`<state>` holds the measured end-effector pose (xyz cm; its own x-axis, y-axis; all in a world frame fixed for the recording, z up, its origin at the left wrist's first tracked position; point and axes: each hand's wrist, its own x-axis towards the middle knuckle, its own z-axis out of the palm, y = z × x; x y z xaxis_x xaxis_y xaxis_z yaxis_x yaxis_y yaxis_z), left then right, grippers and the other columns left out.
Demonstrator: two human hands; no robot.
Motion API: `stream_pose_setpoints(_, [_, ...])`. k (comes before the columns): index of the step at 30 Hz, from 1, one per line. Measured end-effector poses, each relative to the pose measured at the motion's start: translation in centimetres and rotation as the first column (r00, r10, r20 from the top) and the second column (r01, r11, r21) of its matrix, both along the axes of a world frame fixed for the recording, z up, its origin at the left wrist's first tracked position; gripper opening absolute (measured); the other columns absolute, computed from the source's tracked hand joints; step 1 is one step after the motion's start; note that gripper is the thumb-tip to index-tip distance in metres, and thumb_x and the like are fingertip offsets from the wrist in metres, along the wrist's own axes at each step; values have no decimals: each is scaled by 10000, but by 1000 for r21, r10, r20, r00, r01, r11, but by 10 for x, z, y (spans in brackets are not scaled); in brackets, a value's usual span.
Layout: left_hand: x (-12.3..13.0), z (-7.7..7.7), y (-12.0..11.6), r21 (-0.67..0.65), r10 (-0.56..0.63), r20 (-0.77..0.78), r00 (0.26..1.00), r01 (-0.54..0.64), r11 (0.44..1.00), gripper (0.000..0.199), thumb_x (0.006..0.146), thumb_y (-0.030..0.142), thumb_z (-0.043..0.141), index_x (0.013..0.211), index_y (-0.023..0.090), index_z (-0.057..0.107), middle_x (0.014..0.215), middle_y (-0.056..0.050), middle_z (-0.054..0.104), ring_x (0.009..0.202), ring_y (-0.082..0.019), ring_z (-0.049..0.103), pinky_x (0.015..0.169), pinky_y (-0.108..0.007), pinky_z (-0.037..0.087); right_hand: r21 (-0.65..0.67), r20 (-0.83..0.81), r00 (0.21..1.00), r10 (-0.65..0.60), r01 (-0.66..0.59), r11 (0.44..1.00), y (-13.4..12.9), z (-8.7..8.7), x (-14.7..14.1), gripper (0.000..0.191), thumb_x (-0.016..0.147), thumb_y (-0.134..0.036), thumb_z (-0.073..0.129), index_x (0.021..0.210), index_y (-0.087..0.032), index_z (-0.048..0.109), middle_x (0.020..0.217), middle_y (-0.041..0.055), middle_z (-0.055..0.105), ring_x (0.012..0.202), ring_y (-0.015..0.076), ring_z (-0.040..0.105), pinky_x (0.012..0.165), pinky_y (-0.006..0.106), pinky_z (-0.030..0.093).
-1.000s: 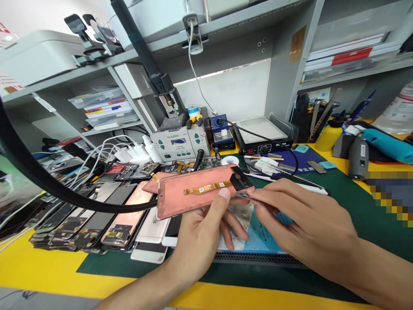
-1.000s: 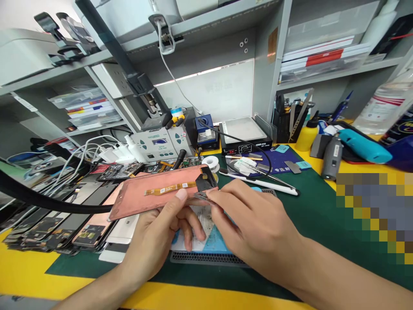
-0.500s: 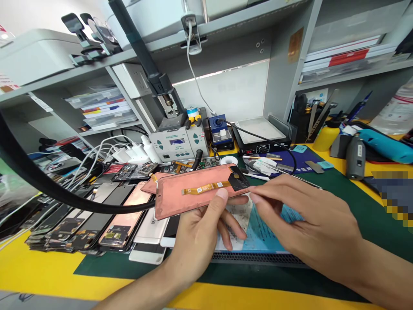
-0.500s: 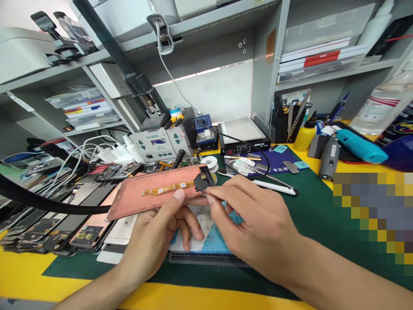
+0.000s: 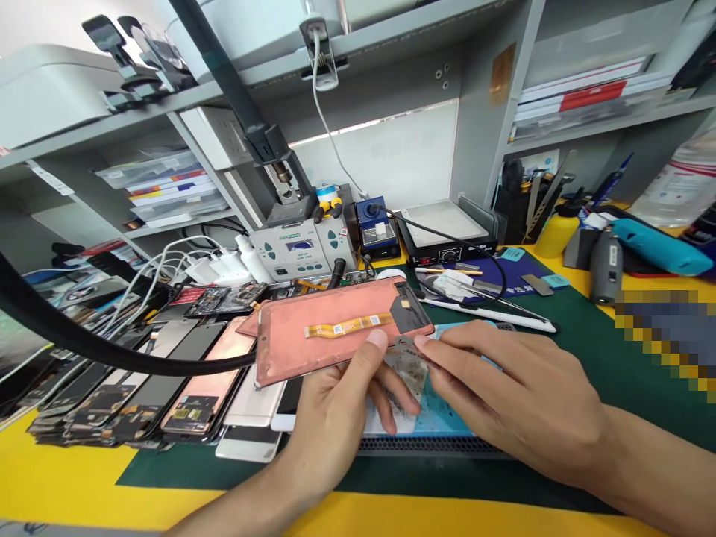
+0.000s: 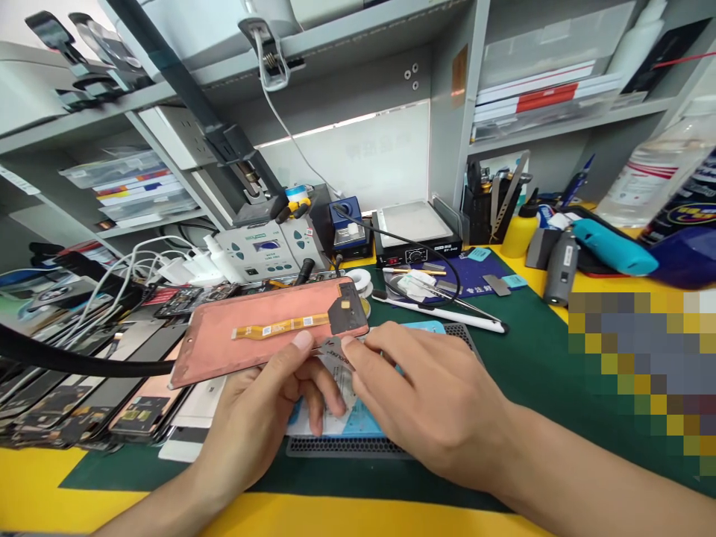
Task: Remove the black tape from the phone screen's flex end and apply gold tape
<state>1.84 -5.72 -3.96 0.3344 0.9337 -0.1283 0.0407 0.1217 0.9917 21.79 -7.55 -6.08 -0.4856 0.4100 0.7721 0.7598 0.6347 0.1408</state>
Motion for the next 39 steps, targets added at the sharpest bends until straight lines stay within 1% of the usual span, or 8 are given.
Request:
stream_pose_setpoints(5, [0, -1, 0, 3, 1, 2, 1000, -1, 1000, 595, 958, 570, 500, 605, 137, 707, 656, -107, 728, 508, -158, 581, 549, -299, 459, -16, 13, 1000, 1, -1, 1000, 0, -6, 3, 270, 988, -167, 584, 1255, -131, 616, 1029, 71, 710, 928, 185, 658, 782, 331, 491])
stream_pose_setpoints(8, [0, 0, 0, 4, -3, 6, 1000, 3, 1000, 599, 958, 567, 499, 597, 132, 700, 654, -115, 726, 513, -163, 587, 548, -301, 465, -30, 20, 1000, 20, -19, 999, -1, -7, 5, 301, 988, -173, 573, 1282, -117, 601, 1049, 94, 699, 951, 211, 668, 788, 348, 512])
stream_pose_setpoints(17, [0, -2, 0, -11, 2, -5, 1000, -2, 1000, 602, 955, 564, 505, 577, 132, 688, 653, -116, 722, 523, -167, 586, 558, -309, 468, -37, 7, 999, 47, -46, 998, -1, -2, 1, 198, 974, -138, 571, 1160, -96, 623, 952, 114, 719, 822, 232, 698, 621, 362, 520])
stream_pose_setpoints(25, [-3, -5, 0, 2, 3, -25, 1000, -3, 1000, 587, 956, 573, 512, 609, 143, 709, 675, -90, 730, 562, -169, 600, 581, -309, 472, 12, -15, 999, 34, -34, 999, 2, -1, 0, 185, 967, -110, 589, 1134, -85, 665, 931, 69, 755, 841, 207, 712, 651, 349, 535])
stream_pose_setpoints(28, [-2, -4, 0, 0, 8, -33, 999, -8, 1000, 589, 953, 581, 513, 608, 144, 705, 677, -87, 731, 558, -164, 594, 586, -307, 472, 34, 10, 1000, 12, -12, 999, 2, 1, -1, 121, 960, -102, 594, 1013, -108, 703, 924, 66, 762, 839, 196, 707, 648, 347, 516])
stream_pose_setpoints(32, [-2, -3, -1, 10, -7, -29, 1000, 7, 1000, 597, 959, 581, 502, 605, 143, 702, 676, -86, 730, 548, -159, 587, 585, -308, 472, 45, 25, 1000, -5, 4, 999, 2, 1, -3, 118, 942, -96, 611, 879, -145, 698, 945, 54, 755, 876, 192, 689, 670, 346, 494])
stream_pose_setpoints(36, [-2, -4, -1, 8, -10, -28, 1000, 10, 1000, 590, 964, 573, 498, 619, 144, 709, 683, -85, 731, 553, -158, 588, 583, -305, 471, 17, -68, 998, -8, 9, 1000, 0, 2, -4, 84, 933, -138, 635, 907, -185, 699, 929, 49, 738, 852, 171, 683, 672, 297, 493])
stream_pose_setpoints(39, [-1, -3, -1, 5, -6, -29, 1000, 6, 1000, 583, 968, 565, 496, 624, 143, 705, 689, -86, 732, 560, -156, 589, 586, -298, 472, 2, -122, 993, -4, 4, 1000, 0, 5, -5, 76, 925, -128, 633, 940, -183, 684, 920, 46, 742, 838, 165, 691, 676, 292, 498])
